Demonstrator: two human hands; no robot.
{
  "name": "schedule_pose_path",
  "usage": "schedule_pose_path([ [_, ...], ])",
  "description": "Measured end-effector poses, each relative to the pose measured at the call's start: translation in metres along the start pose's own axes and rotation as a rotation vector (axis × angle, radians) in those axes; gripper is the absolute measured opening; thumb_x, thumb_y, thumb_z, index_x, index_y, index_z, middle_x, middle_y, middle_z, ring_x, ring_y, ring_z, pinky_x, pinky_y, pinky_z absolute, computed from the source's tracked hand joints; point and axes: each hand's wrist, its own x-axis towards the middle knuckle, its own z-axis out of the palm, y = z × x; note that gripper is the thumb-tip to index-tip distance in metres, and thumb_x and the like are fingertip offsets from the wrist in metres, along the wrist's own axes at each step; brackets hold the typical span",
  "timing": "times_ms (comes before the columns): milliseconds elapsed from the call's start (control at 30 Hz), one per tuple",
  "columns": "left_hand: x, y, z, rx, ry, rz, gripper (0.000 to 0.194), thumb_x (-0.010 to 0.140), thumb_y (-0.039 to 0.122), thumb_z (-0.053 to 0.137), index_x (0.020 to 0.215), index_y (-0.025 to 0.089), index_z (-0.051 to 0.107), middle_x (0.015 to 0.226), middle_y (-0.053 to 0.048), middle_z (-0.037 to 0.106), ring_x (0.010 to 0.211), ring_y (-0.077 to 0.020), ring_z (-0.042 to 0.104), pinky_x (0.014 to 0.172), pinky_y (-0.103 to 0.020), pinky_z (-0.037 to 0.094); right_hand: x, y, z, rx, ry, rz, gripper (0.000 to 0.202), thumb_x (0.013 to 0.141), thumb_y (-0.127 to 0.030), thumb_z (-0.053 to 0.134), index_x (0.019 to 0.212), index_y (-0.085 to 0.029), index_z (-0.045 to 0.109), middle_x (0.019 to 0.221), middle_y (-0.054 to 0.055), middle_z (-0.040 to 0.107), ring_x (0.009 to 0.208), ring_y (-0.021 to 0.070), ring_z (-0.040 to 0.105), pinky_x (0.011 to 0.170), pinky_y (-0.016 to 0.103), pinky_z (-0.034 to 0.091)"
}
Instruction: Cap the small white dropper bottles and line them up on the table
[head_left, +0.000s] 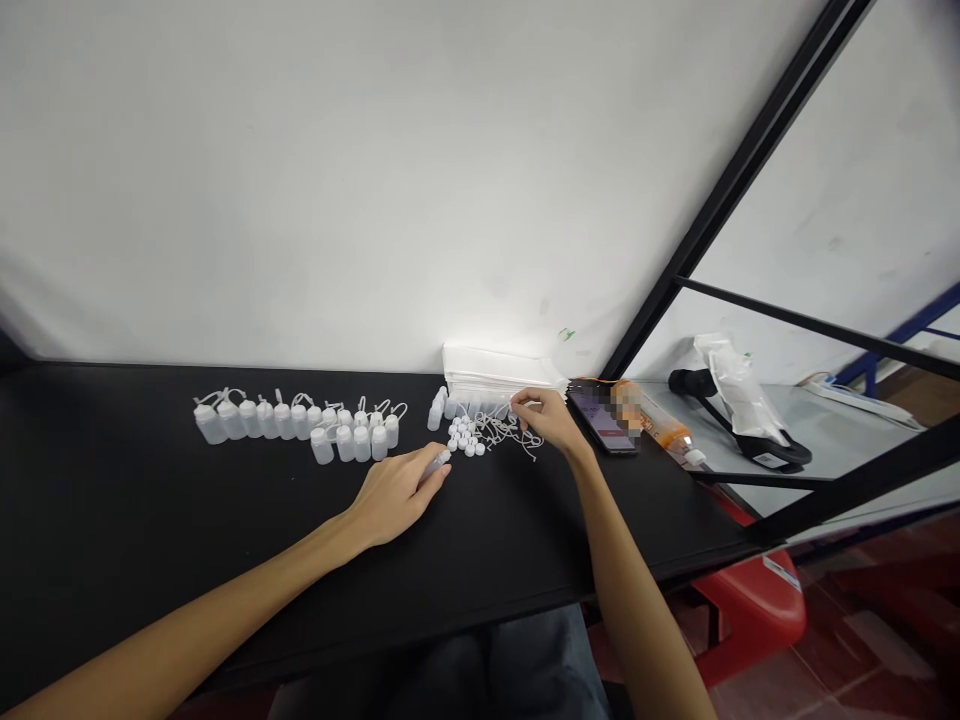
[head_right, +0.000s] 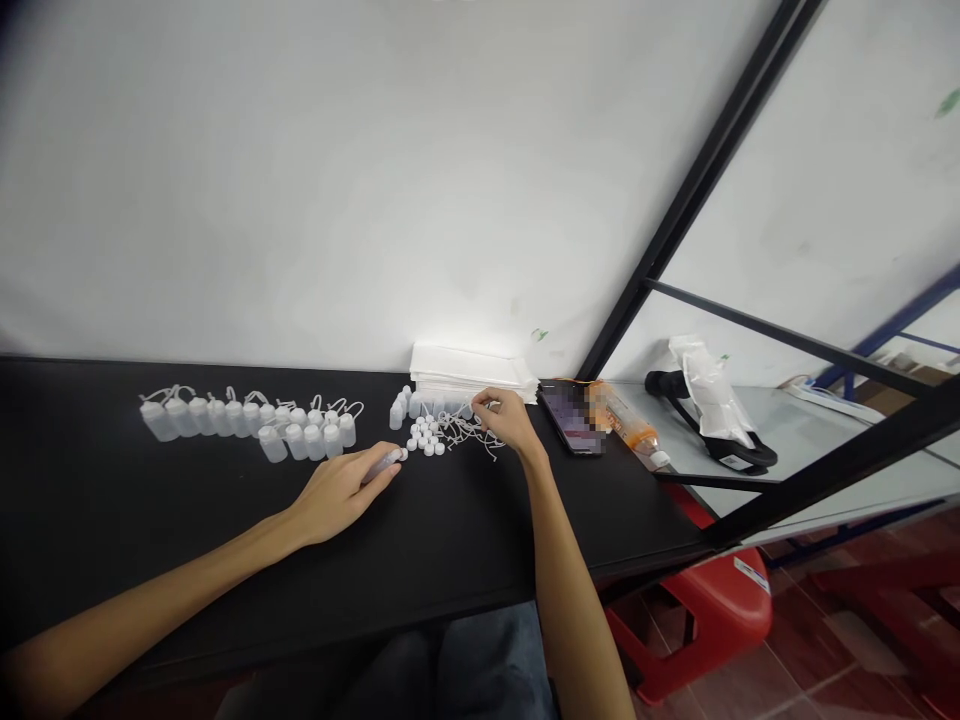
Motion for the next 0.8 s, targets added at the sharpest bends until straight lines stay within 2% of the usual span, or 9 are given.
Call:
schedule_pose_path([
  [133, 0.000, -0.001, 0.001, -0.004, 0.007, 0.010, 0.029, 0.098, 0.038, 0.033, 0.107, 0.022, 0.054, 0.068, 0.002, 0.061, 0.060, -0.0176, 0.058, 0.055, -0.025, 0.032, -0.003, -0.010, -0.001, 0.167, -0.013, 0.070, 0.023, 0.074, -0.036, 0.065, 0.078, -0.013, 0.062, 0.053, -0.001, 0.058, 0.039, 0.0074, 0.045, 0.038, 0.019, 0.027],
  [200, 0.000, 0.000, 0.001, -0.012, 0.010, 0.009, 0.029, 0.097, 0.039, 0.033, 0.107, 0.021, 0.055, 0.067, 0.002, 0.060, 0.060, -0.0176, 0.057, 0.055, -0.025, 0.031, -0.004, -0.014, -0.001, 0.234, -0.058, 0.075, 0.025, 0.074, -0.037, 0.068, 0.080, -0.014, 0.062, 0.050, -0.002, 0.057, 0.038, 0.0068, 0.042, 0.037, 0.018, 0.026],
  [367, -0.001, 0.003, -0.003, -0.082, -0.005, -0.003, 0.031, 0.099, 0.039, 0.030, 0.109, 0.022, 0.054, 0.067, 0.003, 0.059, 0.059, -0.0171, 0.056, 0.056, -0.025, 0.032, -0.010, -0.027, 0.006, 0.311, -0.213, 0.027, 0.028, 0.073, -0.040, 0.072, 0.080, -0.015, 0.062, 0.054, 0.000, 0.060, 0.046, 0.0103, 0.052, 0.039, 0.019, 0.035],
  [500, -0.001, 0.008, -0.008, -0.146, -0.020, -0.013, 0.032, 0.100, 0.037, 0.026, 0.110, 0.023, 0.052, 0.076, 0.002, 0.062, 0.065, -0.0175, 0.058, 0.060, -0.027, 0.035, -0.018, -0.041, 0.021, 0.253, -0.320, -0.005, 0.026, 0.076, -0.039, 0.072, 0.081, -0.014, 0.065, 0.056, 0.002, 0.064, 0.045, 0.0097, 0.052, 0.040, 0.019, 0.036],
  [600, -0.002, 0.009, -0.010, -0.193, -0.014, -0.019, 0.033, 0.101, 0.035, 0.024, 0.112, 0.023, 0.053, 0.083, 0.002, 0.062, 0.070, -0.0172, 0.058, 0.063, -0.027, 0.036, -0.024, -0.049, 0.035, 0.256, -0.398, -0.022, 0.027, 0.076, -0.039, 0.072, 0.082, -0.013, 0.069, 0.059, 0.005, 0.068, 0.051, 0.0138, 0.061, 0.043, 0.021, 0.040],
  [800, -0.001, 0.005, -0.005, -0.204, 0.024, -0.017, 0.033, 0.100, 0.032, 0.026, 0.107, 0.022, 0.057, 0.077, 0.001, 0.060, 0.067, -0.0167, 0.056, 0.063, -0.027, 0.035, -0.030, -0.053, 0.051, 0.248, -0.420, -0.040, 0.027, 0.073, -0.038, 0.076, 0.080, -0.013, 0.070, 0.059, 0.005, 0.067, 0.054, 0.0159, 0.064, 0.042, 0.020, 0.040],
])
